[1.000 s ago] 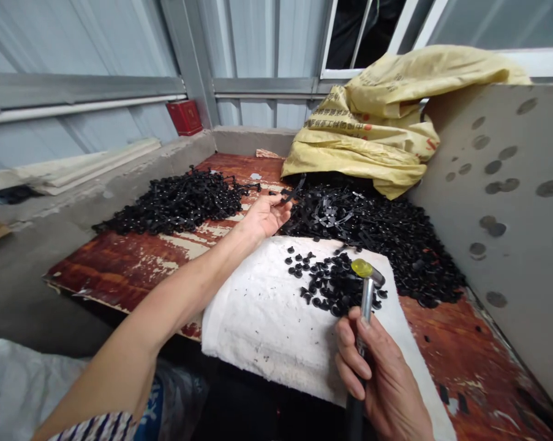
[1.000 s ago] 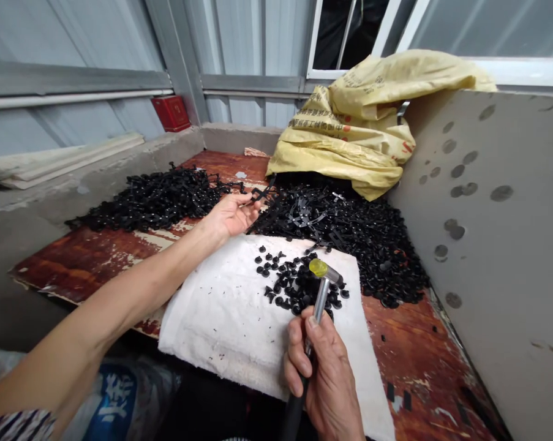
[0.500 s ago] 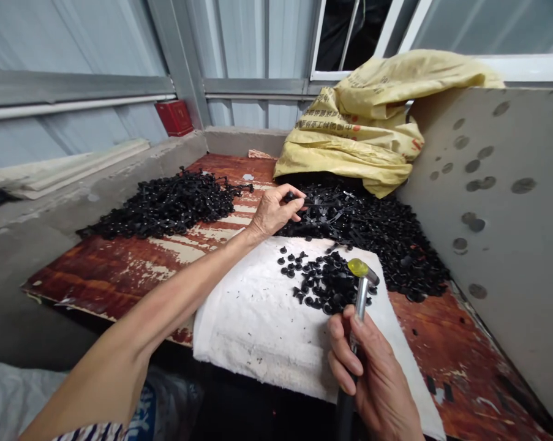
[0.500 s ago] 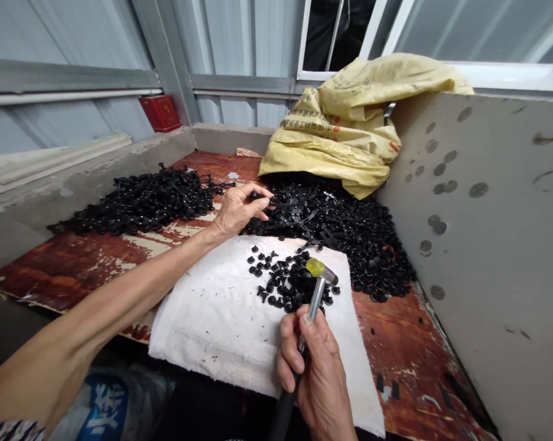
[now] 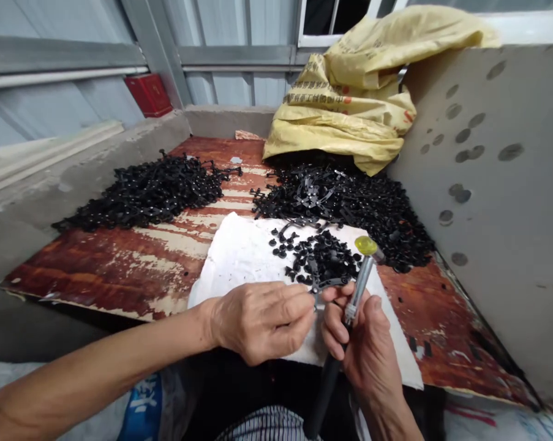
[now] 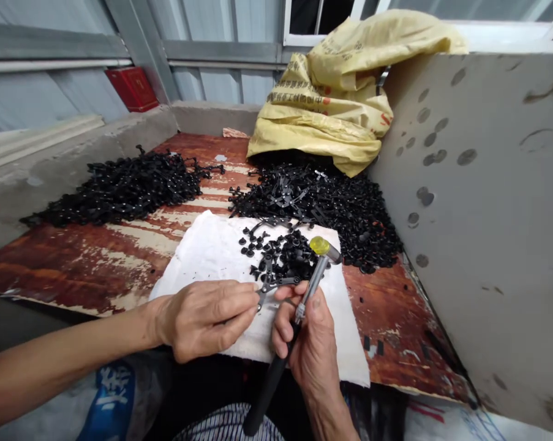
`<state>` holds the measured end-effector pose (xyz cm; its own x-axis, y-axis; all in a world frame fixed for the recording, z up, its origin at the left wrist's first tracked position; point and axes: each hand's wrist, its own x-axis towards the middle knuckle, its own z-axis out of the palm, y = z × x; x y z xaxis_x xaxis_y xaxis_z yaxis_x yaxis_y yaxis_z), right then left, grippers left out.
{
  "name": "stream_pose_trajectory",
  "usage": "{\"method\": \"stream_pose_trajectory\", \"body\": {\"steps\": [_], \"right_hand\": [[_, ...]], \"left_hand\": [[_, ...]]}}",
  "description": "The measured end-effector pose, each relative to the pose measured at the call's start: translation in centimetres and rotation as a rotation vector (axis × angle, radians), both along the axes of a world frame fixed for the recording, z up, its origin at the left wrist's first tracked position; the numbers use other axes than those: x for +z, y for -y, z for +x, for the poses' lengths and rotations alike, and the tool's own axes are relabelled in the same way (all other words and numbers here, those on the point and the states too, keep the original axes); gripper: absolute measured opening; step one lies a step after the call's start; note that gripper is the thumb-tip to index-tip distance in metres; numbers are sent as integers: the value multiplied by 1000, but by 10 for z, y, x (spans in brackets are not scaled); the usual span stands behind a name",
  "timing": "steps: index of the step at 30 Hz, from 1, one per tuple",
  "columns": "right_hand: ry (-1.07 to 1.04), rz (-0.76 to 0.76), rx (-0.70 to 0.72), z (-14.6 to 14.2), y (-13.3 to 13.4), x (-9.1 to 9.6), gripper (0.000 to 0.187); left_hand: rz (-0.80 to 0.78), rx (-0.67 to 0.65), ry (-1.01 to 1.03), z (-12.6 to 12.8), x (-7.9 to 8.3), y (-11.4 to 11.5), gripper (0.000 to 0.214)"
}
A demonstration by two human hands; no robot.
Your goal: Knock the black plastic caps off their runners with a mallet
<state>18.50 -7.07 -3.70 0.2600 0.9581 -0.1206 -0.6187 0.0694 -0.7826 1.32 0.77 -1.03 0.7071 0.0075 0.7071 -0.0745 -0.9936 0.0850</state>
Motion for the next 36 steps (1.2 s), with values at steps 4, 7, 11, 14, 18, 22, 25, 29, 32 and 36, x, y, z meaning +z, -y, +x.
{"method": "stream_pose_trajectory", "body": {"steps": [4, 7, 11, 14, 18, 22, 25, 29, 32, 36], "right_hand": [[29, -27, -4, -3, -2, 0, 31], [64, -24, 15, -4, -2, 1, 31], [124, -3, 17, -3, 1, 0, 28], [168, 14, -38, -6, 2, -2, 25], [206, 56, -190, -14, 1, -6, 28], [260, 81, -260, -18, 1, -10, 26], [344, 105, -228, -18, 3, -11, 21], [408, 124, -180, -18, 5, -12, 15], [447, 116, -172, -18, 5, -11, 8], [473, 79, -98, -15, 6, -11, 19]], "left_hand": [[55, 49, 14, -8, -13, 17, 17], [75, 73, 3, -11, -13, 22, 16], [-246, 229, 115, -12, -14, 28, 30], [-779, 354, 307, -2, -20, 39, 30], [-1654, 363, 362, 20, -22, 57, 30], [-1934, 185, 421, 38, -13, 61, 44], [-1892, 243, 628, 45, -9, 55, 39], [-1863, 309, 734, 41, -5, 40, 32], [-1832, 295, 658, 27, 1, 27, 31], [-1810, 296, 353, 8, 4, 17, 36]]}}
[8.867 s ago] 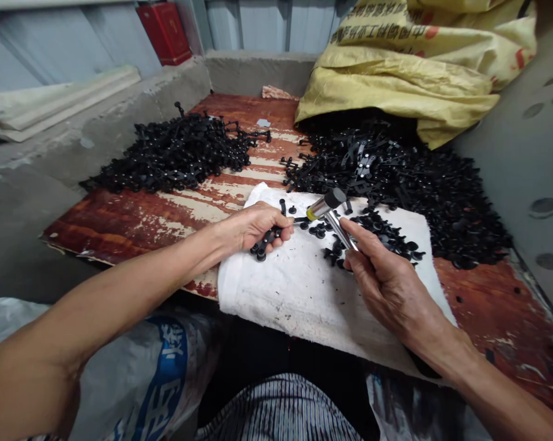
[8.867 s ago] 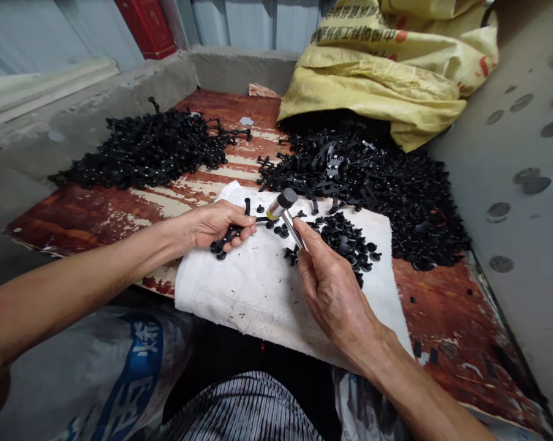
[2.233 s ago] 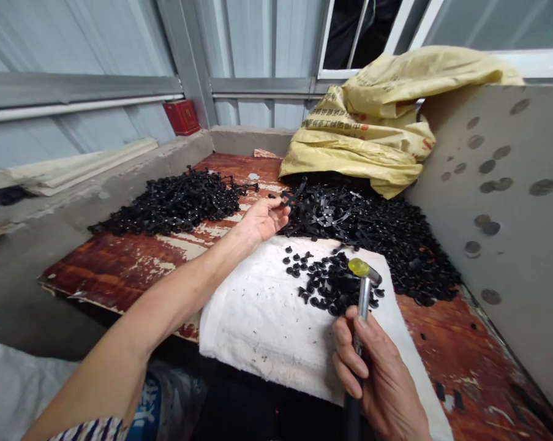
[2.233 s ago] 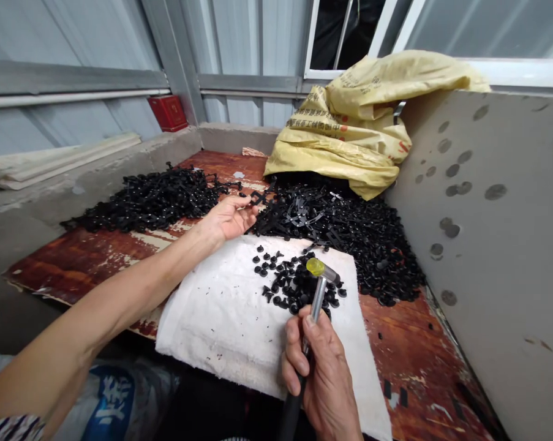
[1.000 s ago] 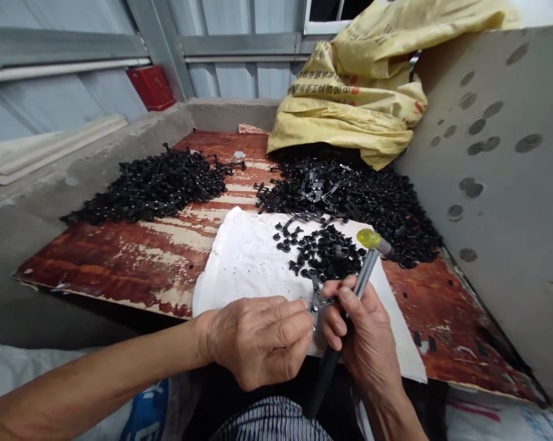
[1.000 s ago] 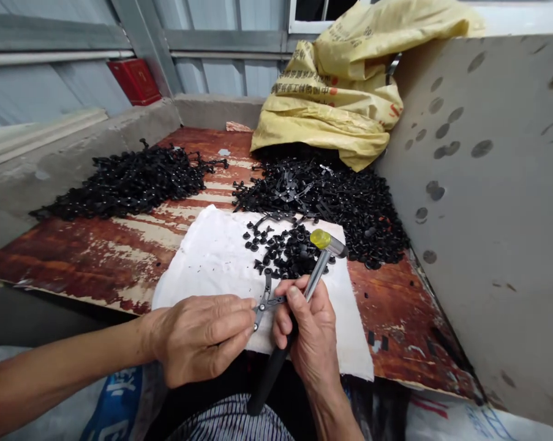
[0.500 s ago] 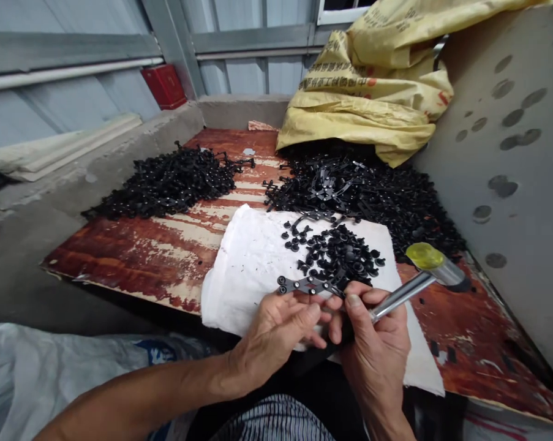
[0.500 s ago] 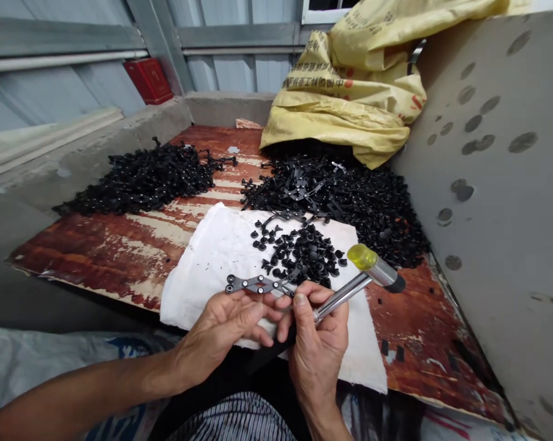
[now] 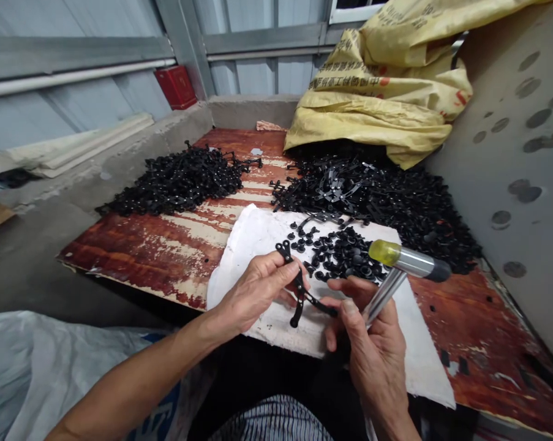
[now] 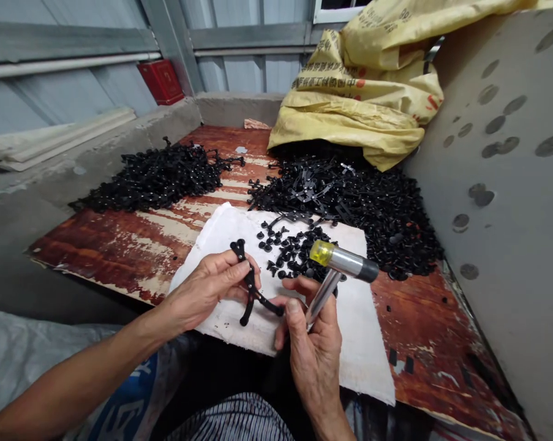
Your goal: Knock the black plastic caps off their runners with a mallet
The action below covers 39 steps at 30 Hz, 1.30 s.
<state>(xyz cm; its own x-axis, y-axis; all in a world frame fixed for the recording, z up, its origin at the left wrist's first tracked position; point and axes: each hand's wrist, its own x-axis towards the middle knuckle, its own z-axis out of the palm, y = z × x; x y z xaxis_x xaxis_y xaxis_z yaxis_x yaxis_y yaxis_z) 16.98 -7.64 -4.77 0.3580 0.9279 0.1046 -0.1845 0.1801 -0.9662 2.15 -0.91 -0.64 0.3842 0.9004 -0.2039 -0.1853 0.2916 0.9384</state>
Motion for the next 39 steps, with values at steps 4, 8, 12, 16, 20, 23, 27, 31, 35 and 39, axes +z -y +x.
{"method": "stream_pose_trajectory", "body": {"steps": [4, 8, 12, 16, 20, 23, 27, 31, 35, 39], "right_hand": [[4, -26, 194, 4, 2, 0, 15], [61, -55, 330, 7, 6, -3, 13], [115, -98, 378, 12, 10, -9, 12], [217, -56, 364, 15, 11, -11, 13], [311, -38, 262, 13, 8, -8, 16], [331, -48, 237, 10, 6, -8, 16], [117, -72, 203, 6, 4, -6, 13], [-50, -21, 148, 3, 2, 0, 12], [-75, -15, 129, 1, 1, -1, 8], [-62, -9, 127, 2, 3, -4, 6]], "left_hand": [[-35, -108, -52, -1, -7, -1, 44], [-66, -80, -15, 9, -13, 1, 45], [-43, -52, -9, 14, -16, 3, 43], [-13, -25, -48, 14, -16, 3, 46], [-55, -44, -77, 10, -12, 0, 45], [-71, -55, -102, 4, -10, -5, 43], [-81, -35, -210, -11, -7, -24, 37], [-124, -25, -358, -22, -4, -49, 25], [-185, -55, -431, -20, 0, -65, 22], [-202, -72, -443, -15, 2, -68, 22]]}}
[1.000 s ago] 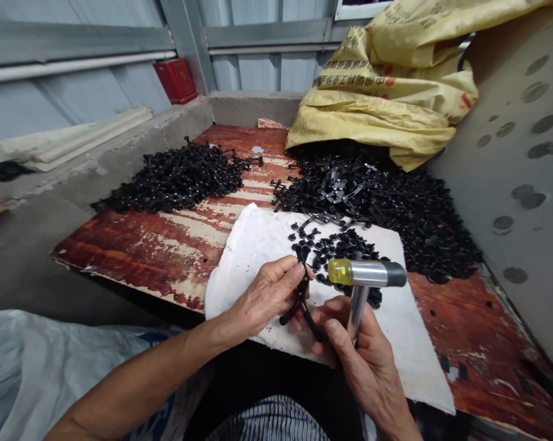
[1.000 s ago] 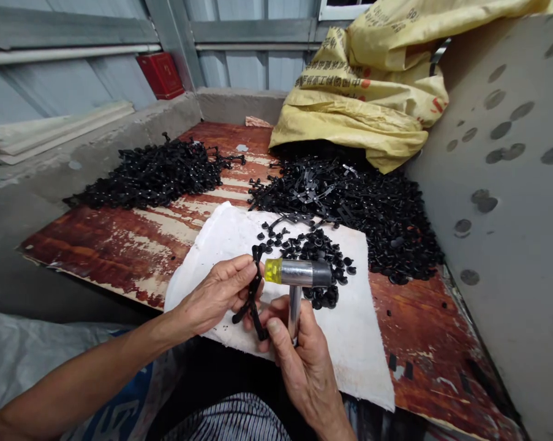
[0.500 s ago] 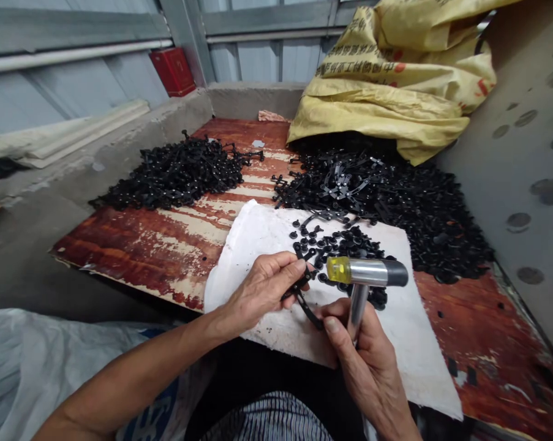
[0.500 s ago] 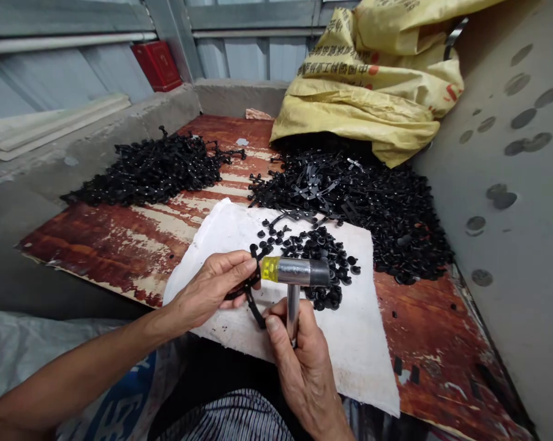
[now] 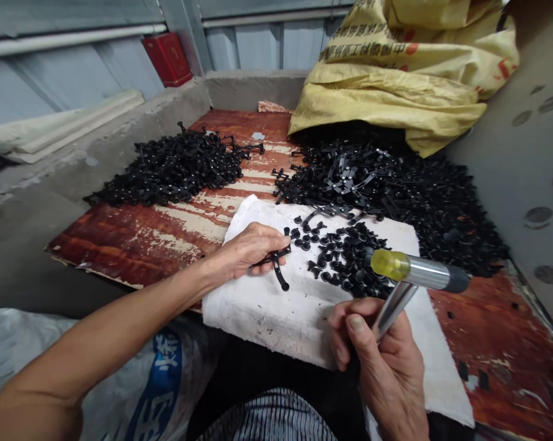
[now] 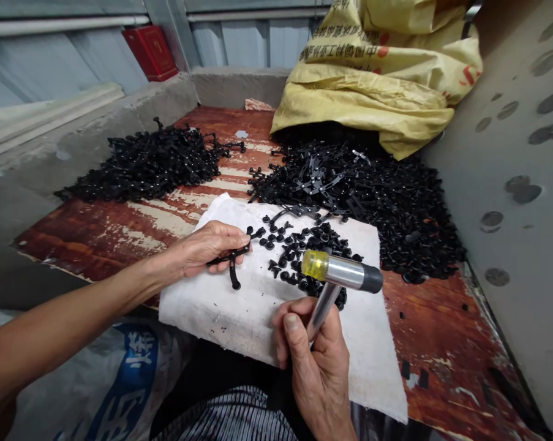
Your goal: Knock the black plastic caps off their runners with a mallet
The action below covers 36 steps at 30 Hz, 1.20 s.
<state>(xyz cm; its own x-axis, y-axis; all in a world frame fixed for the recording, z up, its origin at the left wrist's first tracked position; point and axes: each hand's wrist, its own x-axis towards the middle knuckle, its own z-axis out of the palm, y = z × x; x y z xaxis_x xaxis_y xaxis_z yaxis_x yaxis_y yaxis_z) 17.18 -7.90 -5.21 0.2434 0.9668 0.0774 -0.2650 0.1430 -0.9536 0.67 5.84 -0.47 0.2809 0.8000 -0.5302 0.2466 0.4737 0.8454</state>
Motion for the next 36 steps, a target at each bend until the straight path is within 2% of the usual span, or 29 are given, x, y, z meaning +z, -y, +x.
{"method": "stream_pose_trajectory", "body": {"steps": [9, 14, 19, 28, 36], "right_hand": [[-25, -58, -29, 0, 3, 2, 9], [11, -38, 22, 2, 1, 4, 7], [-24, -112, -42, -2, 3, 9, 9], [-15, -115, -45, -4, 5, 11, 10], [-26, -129, -30, -1, 4, 10, 11]], "left_hand": [[-18, -13, -22, 6, 2, -2, 26], [-15, -22, -15, 6, 1, -2, 27], [-17, -22, -8, 6, 0, -2, 27], [17, -44, -16, 5, -3, -2, 29], [28, -66, -108, 9, 6, -6, 32]]}}
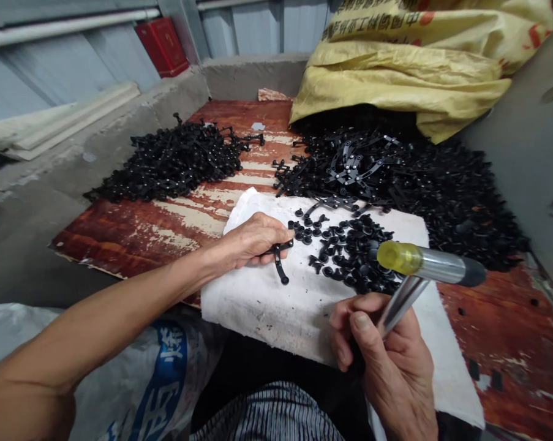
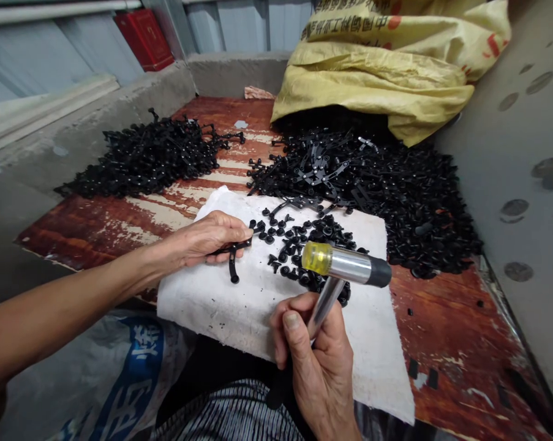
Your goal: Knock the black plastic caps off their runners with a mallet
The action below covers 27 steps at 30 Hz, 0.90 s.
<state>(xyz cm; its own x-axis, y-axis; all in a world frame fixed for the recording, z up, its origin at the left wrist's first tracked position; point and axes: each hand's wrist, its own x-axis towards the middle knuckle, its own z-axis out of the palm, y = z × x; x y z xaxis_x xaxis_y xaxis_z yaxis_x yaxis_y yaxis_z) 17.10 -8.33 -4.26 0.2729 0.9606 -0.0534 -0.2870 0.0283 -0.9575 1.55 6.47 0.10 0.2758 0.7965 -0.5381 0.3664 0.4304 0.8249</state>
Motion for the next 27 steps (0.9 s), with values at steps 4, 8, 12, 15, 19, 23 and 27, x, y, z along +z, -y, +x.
{"method": "stream_pose_trajectory", "body": {"steps": [4, 8, 12, 15, 19, 23, 27], "right_hand": [[-3, 88, 57, 5, -2, -7, 6], [-27, 121, 34, 5, -3, -11, 4], [-16, 67, 14, 1, -1, -6, 6], [-20, 12, 6, 1, -1, -3, 8], [-17, 69, 85, 6, -2, -5, 5], [-11, 83, 82, 8, -2, -6, 2], [-15, 85, 83, 7, -1, -6, 4]], "left_hand": [[-35, 12, 4, 1, 1, -3, 31], [-57, 22, 27, -1, -2, -2, 29], [-59, 35, 28, -2, -2, 0, 30], [-63, 50, 30, -2, -1, 1, 31], [-65, 57, 45, -2, -1, 1, 31], [-54, 40, 48, -3, -2, 1, 31], [-51, 25, 36, -3, -3, 1, 31]]}}
